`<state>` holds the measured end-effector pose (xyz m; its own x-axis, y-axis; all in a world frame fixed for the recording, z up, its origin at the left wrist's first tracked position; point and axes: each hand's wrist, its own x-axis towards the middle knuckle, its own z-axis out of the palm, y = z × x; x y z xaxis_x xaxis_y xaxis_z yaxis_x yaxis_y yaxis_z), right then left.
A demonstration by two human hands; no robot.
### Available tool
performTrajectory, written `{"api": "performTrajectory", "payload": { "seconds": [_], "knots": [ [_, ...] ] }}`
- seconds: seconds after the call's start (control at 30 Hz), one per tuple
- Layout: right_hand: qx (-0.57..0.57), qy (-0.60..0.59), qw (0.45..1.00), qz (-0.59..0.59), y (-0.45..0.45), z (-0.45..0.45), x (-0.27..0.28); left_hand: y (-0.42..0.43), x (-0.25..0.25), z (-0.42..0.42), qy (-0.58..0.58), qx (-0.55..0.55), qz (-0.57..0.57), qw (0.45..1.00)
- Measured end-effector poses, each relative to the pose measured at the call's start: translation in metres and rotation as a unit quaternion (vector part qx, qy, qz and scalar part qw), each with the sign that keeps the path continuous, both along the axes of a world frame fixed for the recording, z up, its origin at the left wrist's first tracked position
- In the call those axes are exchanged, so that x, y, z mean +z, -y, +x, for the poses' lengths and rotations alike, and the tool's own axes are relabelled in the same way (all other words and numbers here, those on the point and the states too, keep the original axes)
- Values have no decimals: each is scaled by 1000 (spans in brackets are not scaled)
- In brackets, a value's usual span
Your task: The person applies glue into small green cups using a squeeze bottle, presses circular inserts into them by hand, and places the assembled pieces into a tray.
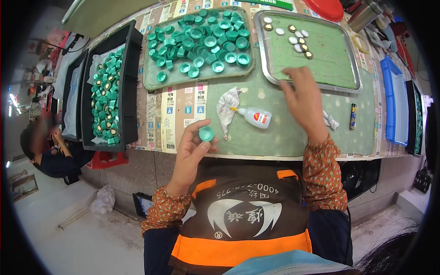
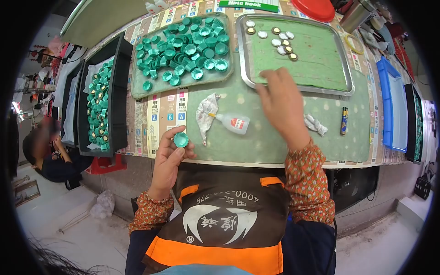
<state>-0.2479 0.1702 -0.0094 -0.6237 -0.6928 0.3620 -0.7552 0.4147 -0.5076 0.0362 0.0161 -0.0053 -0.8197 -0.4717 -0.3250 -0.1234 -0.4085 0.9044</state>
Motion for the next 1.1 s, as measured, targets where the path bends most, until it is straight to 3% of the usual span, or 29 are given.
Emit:
{"api": "performTrajectory", "payload": {
  "seconds": [0.27,0.6,0.77,0.87,0.97,1.1],
  "knots": [
    [-108,-57,985,119,18,-98,-18,-1,0,2,2,-20,3,1000],
    [-90,-98,985,112,27,-110,-33,-1,1,3,15,-30,53,998],
    [-89,-138,984,65,25,-116,-34,3,0,3,-13,-16,140,990],
    [-70,77,995,-7,14,-99,-19,5,-3,7,-13,0,156,988],
    [-8,300,952,-58,-5,-70,-10,7,-8,6,-15,3,165,986],
    [23,362,931,-43,-26,-16,-5,7,-11,4,-17,-1,184,983]
  ]
}}
